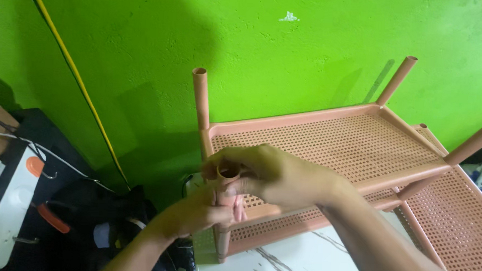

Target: The person assembles a pink plastic multi-tier shelf, fitting cylindrical leg tubes into the corner sockets of perforated trays by hand. They attach legs one at a time, stack the trays, and press the final leg into place on the top tier.

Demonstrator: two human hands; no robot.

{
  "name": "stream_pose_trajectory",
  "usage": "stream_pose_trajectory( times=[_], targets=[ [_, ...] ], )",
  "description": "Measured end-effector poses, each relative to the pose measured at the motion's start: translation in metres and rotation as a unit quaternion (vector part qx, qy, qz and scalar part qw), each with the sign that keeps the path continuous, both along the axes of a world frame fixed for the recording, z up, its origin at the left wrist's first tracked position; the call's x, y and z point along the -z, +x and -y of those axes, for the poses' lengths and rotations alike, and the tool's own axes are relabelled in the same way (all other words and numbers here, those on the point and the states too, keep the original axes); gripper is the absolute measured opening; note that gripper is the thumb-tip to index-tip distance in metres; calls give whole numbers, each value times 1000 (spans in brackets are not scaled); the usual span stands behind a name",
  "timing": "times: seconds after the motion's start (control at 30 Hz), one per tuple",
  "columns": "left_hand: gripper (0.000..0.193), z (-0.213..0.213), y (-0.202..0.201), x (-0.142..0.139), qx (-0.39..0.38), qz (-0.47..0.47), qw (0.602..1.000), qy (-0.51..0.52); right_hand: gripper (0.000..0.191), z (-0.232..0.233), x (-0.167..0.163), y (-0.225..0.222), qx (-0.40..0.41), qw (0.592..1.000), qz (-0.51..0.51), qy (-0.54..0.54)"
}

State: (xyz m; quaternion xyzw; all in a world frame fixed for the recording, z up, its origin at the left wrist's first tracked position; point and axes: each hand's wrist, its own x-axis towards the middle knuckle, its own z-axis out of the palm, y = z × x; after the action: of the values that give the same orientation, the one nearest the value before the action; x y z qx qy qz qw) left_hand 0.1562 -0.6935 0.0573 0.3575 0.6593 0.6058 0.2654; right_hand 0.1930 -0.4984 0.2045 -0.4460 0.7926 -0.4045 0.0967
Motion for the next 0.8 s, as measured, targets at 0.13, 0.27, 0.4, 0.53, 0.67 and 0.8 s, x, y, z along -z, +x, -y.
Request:
stream_pose_trajectory(
  times=[0.13, 0.27, 0.4, 0.53, 0.67, 0.8],
  targets=[
    [16, 3, -18, -2, 73, -60, 993, -75, 31, 10, 2, 2, 149, 987, 9, 66],
    [39, 4, -22, -19, 118, -58, 991, -25, 24, 18, 3, 8, 265, 954, 111, 85],
    [27, 8, 0, -34, -49, -83, 979, -181, 30, 25, 17, 2, 245, 967, -56, 33],
    [13, -3, 24, -36, -215, -335, 915, -61, 35, 27, 46, -2, 244, 950, -189, -40],
    [10, -4, 30, -34, -282, -222, 928, -100, 41, 32, 61, -5, 321, 919, -228, 5],
    [13, 8, 18, -39, -152, -91, 981, -75, 55, 37, 56, -2, 375, 911, -158, 69]
  ],
)
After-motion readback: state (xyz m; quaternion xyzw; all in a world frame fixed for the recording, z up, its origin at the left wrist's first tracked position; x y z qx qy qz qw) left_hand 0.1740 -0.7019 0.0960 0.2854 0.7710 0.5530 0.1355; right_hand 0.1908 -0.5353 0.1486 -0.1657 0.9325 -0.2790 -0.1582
